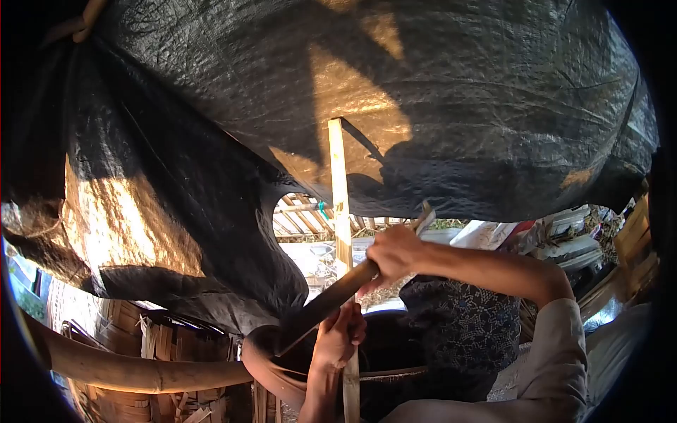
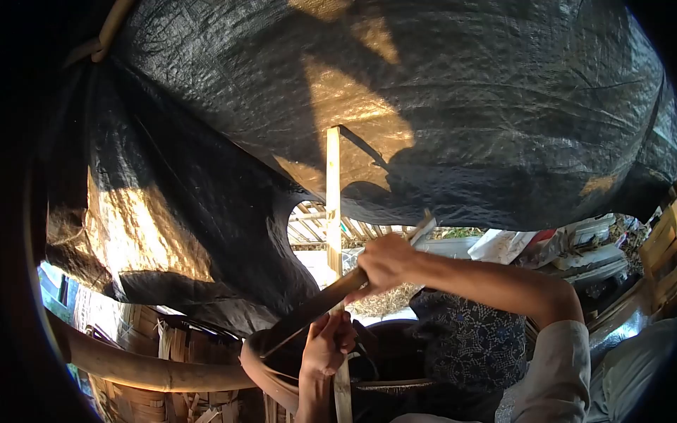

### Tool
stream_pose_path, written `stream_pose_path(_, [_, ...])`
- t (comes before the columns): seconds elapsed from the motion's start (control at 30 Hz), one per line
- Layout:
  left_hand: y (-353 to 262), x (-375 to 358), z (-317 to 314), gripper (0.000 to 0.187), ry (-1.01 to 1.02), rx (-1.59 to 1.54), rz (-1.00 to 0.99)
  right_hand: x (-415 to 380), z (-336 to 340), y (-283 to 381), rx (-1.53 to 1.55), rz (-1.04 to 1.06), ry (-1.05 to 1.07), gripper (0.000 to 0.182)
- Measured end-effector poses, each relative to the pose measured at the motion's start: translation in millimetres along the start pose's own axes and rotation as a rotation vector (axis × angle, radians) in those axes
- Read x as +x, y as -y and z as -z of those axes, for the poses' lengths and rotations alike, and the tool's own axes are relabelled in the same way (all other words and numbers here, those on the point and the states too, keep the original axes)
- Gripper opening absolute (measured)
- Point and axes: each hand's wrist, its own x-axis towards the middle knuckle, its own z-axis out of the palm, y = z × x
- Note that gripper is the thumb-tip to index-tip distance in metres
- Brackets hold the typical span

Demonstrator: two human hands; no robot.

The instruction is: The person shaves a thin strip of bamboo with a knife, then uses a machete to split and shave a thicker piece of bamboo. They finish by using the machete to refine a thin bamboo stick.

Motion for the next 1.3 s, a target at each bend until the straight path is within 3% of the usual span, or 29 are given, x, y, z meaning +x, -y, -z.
stream_pose_path(0.03, [-2.9, 1.0, 1.7, 0.018, -0.006, -0.008, 0.009, 7.2, 8.9, -14.2, -0.098, 0.063, -0.079, 0.081])
stream_pose_path(0.1, [-10.1, 0.0, 10.4, 0.018, -0.035, -0.015, -0.076, 24.7, 25.3, -54.9, -0.06, -0.181, -0.052, 0.075])
stream_pose_path(0.2, [-14.8, -3.3, 9.0, 0.018, -0.019, -0.019, -0.053, 20.9, 20.4, -45.8, 0.106, -0.322, -0.106, 0.072])
stream_pose_path(0.3, [-4.5, 3.1, 7.0, 0.02, 0.105, -0.048, -0.009, -3.2, 2.7, -9.8, 0.215, -0.161, 0.035, 0.081])
stream_pose_path(0.37, [0.1, 0.3, 5.4, 0.02, 0.111, -0.045, 0.027, -10.3, 10.9, 3.2, -0.111, 0.031, 0.014, 0.087])
stream_pose_path(0.43, [-1.0, -3.5, 0.8, 0.022, 0.062, -0.027, 0.021, -5.8, 38.4, -3.9, -0.115, -0.073, 0.023, 0.086])
stream_pose_path(0.5, [-4.5, -6.2, -9.6, 0.022, 0.029, 0.096, -0.015, 14.1, 60.4, -41.6, 0.073, -0.387, -0.04, 0.078])
stream_pose_path(0.57, [-7.4, 4.0, -4.1, 0.022, 0.097, 0.019, -0.045, 22.9, 38.2, -41.2, -0.186, -0.32, -0.241, 0.072])
stream_pose_path(0.6, [-3.9, 2.7, 3.1, 0.022, 0.072, 0.066, -0.029, 20.1, 33.3, -38.5, -0.066, -0.273, -0.27, 0.066])
stream_pose_path(0.63, [-1.6, 4.8, 8.5, 0.021, 0.095, 0.002, -0.01, 19.9, 23.7, -30.9, -0.146, -0.25, -0.244, 0.07])
stream_pose_path(0.7, [-3.4, 4.3, 3.8, 0.02, 0.049, 0.012, -0.009, 3.1, 50.0, 8.4, -0.134, -0.197, 0.082, 0.082])
stream_pose_path(0.77, [1.3, 5.4, 2.6, 0.02, 0.064, -0.029, 0.022, -8.6, 34.6, 20.7, -0.138, -0.009, 0.043, 0.083])
stream_pose_path(0.87, [4.4, -2.9, -1.3, 0.019, 0.088, -0.026, 0.06, -4.8, 32.4, -1.3, -0.226, 0.032, -0.093, 0.08])
stream_pose_path(0.9, [5.1, -6.0, -3.0, 0.018, 0.103, 0.002, 0.056, 4.2, 36.4, -22.6, -0.317, -0.103, -0.342, 0.076])
stream_pose_path(0.93, [8.8, -7.6, -1.9, 0.019, 0.128, 0.004, 0.075, 14.0, 68.4, -38.0, -0.096, -0.458, -0.176, 0.083])
stream_pose_path(0.97, [13.8, -10.0, -2.7, 0.019, 0.131, 0.002, 0.077, 29.4, 73.0, -63.4, 0.019, -0.692, -0.222, 0.079])
stream_pose_path(1.03, [10.7, -6.8, 0.2, 0.021, 0.158, -0.001, 0.145, 35.2, 63.0, -97.4, 0.125, -0.7, -0.423, 0.083])
stream_pose_path(1.1, [-0.9, -4.5, 1.2, 0.021, 0.109, -0.016, 0.08, 22.5, 75.7, -72.8, 0.238, -0.694, -0.117, 0.088])
stream_pose_path(1.13, [-6.1, -1.5, 1.5, 0.021, 0.116, -0.025, 0.079, 17.1, 69.7, -57.5, 0.141, -0.725, -0.114, 0.092])
stream_pose_path(1.2, [-10.0, 2.2, 1.0, 0.022, 0.109, -0.016, 0.064, 8.4, 53.0, -47.9, 0.171, -0.537, 0.087, 0.089])
stream_pose_path(1.23, [-8.2, 4.8, 3.3, 0.022, 0.105, -0.022, 0.061, 1.2, 41.3, -44.7, 0.166, -0.418, 0.002, 0.085])
stream_pose_path(1.3, [-1.9, 6.6, 10.3, 0.022, 0.088, -0.04, 0.105, -5.5, 35.9, -25.8, 0.163, -0.375, -0.01, 0.083])
